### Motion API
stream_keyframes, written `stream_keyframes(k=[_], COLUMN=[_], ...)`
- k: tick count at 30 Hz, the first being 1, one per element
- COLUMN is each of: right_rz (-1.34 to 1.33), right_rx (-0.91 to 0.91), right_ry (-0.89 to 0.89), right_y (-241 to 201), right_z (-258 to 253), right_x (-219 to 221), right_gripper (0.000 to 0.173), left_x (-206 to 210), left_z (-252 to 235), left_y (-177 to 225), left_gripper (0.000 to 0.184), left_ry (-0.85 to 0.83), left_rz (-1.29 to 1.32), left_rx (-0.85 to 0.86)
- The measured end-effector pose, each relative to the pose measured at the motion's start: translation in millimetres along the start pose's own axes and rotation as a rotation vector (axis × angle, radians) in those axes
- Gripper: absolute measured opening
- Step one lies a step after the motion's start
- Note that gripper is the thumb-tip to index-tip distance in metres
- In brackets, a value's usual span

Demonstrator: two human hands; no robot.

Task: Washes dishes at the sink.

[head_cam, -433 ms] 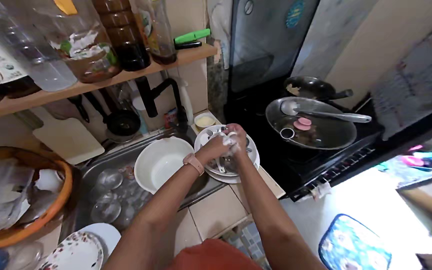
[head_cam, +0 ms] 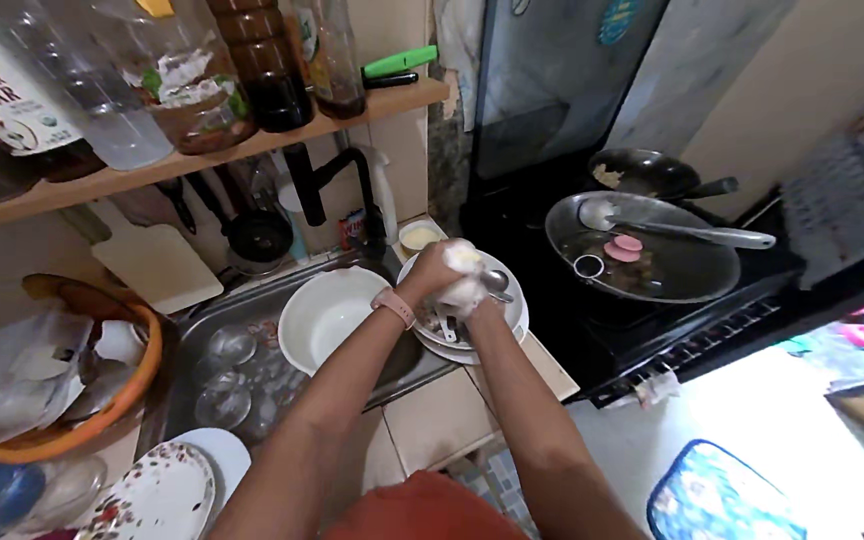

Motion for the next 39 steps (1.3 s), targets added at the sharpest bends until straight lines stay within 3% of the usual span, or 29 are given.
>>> stream_keyframes(k=[1, 3, 6, 8, 9, 11, 13, 17, 20, 24, 28, 32, 39], right_rz=[-0.246, -0.614, -0.680, -0.625, -0.523, -0.379, -0.154, 0.342, 0.649, 0.650, 1.070, 1.543, 1.709], right_rx=[0.082, 0.164, 0.108, 0.065, -0.032, -0.063, -0.097, -0.296, -0.131, 0.172, 0.358, 0.324, 0.392], right_ry=[0.086, 0.275, 0.368, 0.476, 0.422, 0.386, 0.428, 0.263, 0.202, 0.226, 0.198, 0.032, -0.276], right_y=[15, 34, 42, 32, 33, 38, 35, 50, 81, 156, 202, 215, 227], right_z=[0, 10, 24, 44, 41, 39, 40, 21, 2, -51, -93, -107, -103], right_x=[-5, -2, 13, 26, 24, 27, 37, 72, 100, 97, 83, 92, 140], right_gripper=[0.040, 0.029, 0.026, 0.037, 0.042, 0.046, 0.037, 0.041, 0.039, 0.029, 0.037, 0.046, 0.043], left_x=[-5, -2, 9, 9, 8, 6, -2, -34, -60, -87, -127, -165, -221], left_z=[15, 23, 8, 7, 9, 15, 23, 57, 89, 134, 189, 240, 311], left_y=[-6, -22, -22, -15, -14, -22, -42, -83, -116, -169, -206, -237, -250], left_gripper=[0.054, 0.055, 0.055, 0.052, 0.045, 0.052, 0.061, 0.053, 0.057, 0.048, 0.046, 0.046, 0.045], left_ry=[0.053, 0.147, 0.212, 0.236, 0.247, 0.235, 0.256, 0.394, 0.339, 0.135, 0.179, 0.277, 0.378], left_rz=[0.096, 0.253, 0.273, 0.171, 0.100, 0.013, 0.034, 0.081, 0.026, 0.066, 0.062, 0.064, 0.139], left_rx=[-0.135, -0.265, -0.057, 0.063, 0.087, 0.040, -0.098, -0.346, -0.515, -0.643, -0.751, -0.863, -0.981])
Point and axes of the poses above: each hand's wrist, its own z-axis away from the middle knuckle, its own x-axis out of the palm, y = z × x, the point moved 8 cm from there along -z, towards the middle knuckle, and after that the axes turned 9 degrees about -z, right-handed, at the moved point
